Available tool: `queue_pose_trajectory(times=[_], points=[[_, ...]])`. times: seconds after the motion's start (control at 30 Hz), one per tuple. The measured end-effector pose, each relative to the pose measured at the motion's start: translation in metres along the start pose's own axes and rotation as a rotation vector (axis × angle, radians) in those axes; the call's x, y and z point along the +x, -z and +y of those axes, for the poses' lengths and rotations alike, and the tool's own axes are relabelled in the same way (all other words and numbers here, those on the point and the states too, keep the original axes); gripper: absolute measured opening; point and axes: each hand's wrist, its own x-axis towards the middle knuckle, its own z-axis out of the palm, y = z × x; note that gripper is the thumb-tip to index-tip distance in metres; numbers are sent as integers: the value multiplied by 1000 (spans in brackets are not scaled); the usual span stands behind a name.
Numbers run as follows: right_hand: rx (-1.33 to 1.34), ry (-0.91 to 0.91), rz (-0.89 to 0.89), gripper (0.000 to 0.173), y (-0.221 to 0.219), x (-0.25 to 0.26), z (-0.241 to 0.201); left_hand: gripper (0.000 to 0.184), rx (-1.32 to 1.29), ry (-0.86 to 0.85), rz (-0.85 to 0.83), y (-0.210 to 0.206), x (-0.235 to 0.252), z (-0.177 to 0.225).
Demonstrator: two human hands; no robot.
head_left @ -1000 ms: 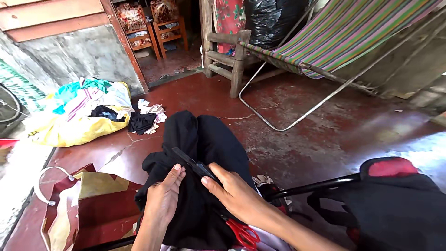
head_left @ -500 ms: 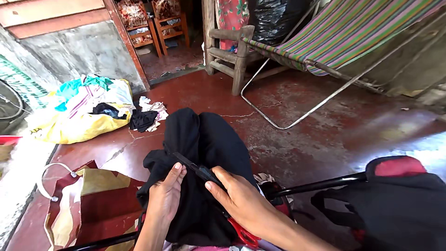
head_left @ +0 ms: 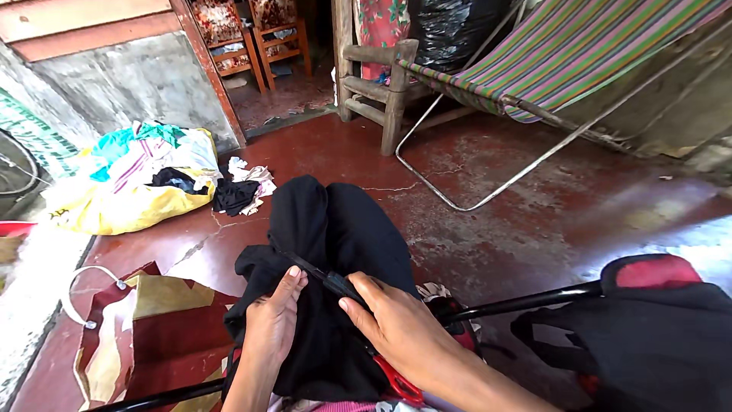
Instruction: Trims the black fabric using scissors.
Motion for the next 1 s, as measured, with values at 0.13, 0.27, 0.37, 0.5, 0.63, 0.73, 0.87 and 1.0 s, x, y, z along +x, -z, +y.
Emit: queue_pose_trajectory(times=[0.13, 0.27, 0.37, 0.5, 0.63, 0.73, 0.87, 1.0], points=[[-22, -13, -21, 43, 3, 0, -3, 9, 24, -11, 11, -2, -1, -1], [-18, -13, -20, 43, 2, -2, -4, 9, 9, -11, 8, -1, -1, -1], [15, -23, 3, 42, -1, -2, -3, 9, 17, 2, 17, -2, -1, 0], [-14, -39, -43, 44, 0, -3, -8, 9, 20, -22, 15, -2, -2, -3], [-103, 20, 62, 41, -5, -4, -6, 9, 23, -27, 18, -2, -2, -4], [-138, 42, 103, 39, -7, -5, -4, 9, 25, -31, 17, -2, -3, -5], [-168, 61, 150, 38, -9, -5, -3, 9, 39, -48, 15, -1, -3, -6], [-242, 85, 204, 38, -12, -6, -2, 8, 44, -58, 12, -1, -4, -6]])
